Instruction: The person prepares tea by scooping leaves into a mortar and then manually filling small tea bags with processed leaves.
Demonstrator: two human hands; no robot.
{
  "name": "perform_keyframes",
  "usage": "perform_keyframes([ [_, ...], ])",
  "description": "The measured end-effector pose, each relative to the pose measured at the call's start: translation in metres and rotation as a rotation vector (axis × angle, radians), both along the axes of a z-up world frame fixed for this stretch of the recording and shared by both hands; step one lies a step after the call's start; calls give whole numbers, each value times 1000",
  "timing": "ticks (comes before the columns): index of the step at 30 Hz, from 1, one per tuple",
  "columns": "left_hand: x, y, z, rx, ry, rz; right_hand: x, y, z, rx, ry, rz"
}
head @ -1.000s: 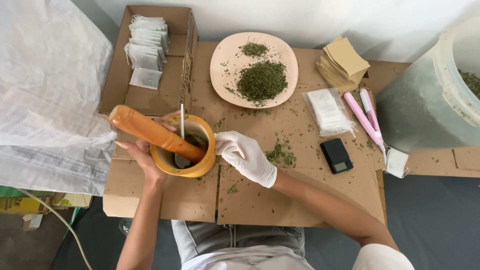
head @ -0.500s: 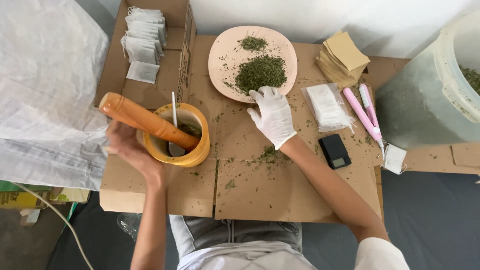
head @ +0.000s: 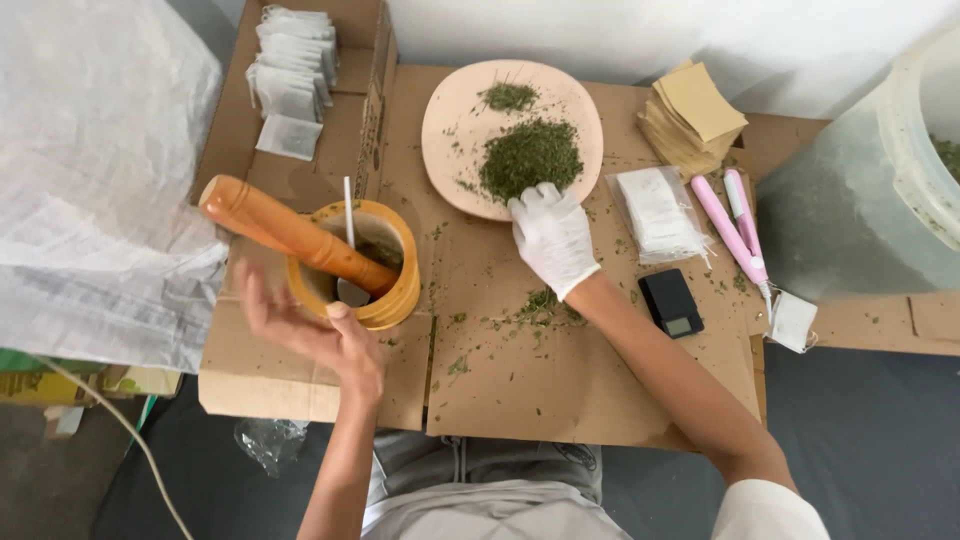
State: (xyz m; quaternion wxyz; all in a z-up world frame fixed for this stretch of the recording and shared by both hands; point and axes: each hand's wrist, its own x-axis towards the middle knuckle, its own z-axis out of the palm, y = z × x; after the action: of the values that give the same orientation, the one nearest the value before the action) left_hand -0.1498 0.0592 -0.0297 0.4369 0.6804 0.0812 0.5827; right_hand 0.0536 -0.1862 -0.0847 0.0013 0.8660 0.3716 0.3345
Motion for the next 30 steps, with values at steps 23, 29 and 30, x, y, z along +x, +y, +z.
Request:
perform_keyframes([
  [23, 142, -90, -14, 721, 743, -668, -20, -66, 33, 356, 337, 176],
  [29, 138, -78, -17, 550, 876, -712, -20, -51, 48, 496, 462, 316],
  [30, 138, -80, -14, 542, 874, -721, -17, -53, 49, 530, 452, 320],
])
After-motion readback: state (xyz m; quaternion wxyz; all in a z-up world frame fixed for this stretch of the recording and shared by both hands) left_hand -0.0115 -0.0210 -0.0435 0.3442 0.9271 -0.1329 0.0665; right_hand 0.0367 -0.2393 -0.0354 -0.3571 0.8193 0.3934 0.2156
